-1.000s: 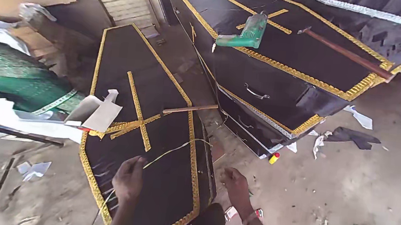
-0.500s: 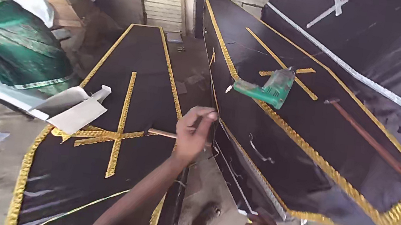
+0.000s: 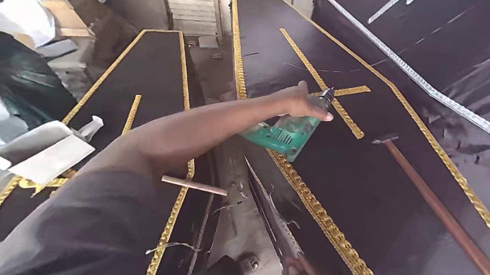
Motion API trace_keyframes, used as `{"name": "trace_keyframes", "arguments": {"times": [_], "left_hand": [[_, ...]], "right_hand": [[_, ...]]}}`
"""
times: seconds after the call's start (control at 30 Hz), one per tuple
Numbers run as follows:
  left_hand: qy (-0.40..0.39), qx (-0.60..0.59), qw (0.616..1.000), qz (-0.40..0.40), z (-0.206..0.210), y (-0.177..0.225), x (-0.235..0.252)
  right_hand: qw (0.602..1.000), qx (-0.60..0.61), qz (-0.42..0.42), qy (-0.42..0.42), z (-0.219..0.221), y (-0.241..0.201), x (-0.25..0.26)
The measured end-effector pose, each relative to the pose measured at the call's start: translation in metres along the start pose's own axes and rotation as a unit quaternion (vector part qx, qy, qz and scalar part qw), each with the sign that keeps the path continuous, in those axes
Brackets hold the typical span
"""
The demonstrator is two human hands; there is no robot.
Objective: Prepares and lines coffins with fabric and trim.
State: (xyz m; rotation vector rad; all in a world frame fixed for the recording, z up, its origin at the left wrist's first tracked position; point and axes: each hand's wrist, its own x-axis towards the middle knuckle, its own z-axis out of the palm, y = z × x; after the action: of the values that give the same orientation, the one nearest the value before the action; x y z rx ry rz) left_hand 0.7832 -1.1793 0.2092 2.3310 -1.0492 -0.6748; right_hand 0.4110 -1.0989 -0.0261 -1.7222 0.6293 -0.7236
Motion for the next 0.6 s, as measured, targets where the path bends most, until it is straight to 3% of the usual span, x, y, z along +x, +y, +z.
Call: {"name": "trace_keyframes", "arguments": {"times": [0.13, 0.23, 0.4, 0.5, 0.6], "left_hand": [[0.007, 0.085, 0.996, 0.024, 0.013, 0.021, 0.006], [0.043, 0.053, 0.996, 0.053, 0.019, 0.008, 0.019], [0.077, -0.126, 0.986, 0.077, 0.016, -0.004, 0.003], [0.093, -0.277, 0.952, 0.087, 0.015, -0.006, -0.025], [0.058, -0.387, 0.913, 0.116, 0.014, -0.008, -0.074]], "right_hand": [[0.994, -0.014, 0.097, 0.038, -0.002, 0.003, -0.030], [0.993, -0.010, 0.102, 0.049, -0.001, -0.003, -0.050], [0.987, -0.002, 0.088, 0.132, 0.000, -0.002, -0.083], [0.982, 0.009, 0.086, 0.165, -0.002, -0.005, -0.105], [0.987, -0.002, 0.015, 0.160, -0.005, -0.005, -0.123]]}}
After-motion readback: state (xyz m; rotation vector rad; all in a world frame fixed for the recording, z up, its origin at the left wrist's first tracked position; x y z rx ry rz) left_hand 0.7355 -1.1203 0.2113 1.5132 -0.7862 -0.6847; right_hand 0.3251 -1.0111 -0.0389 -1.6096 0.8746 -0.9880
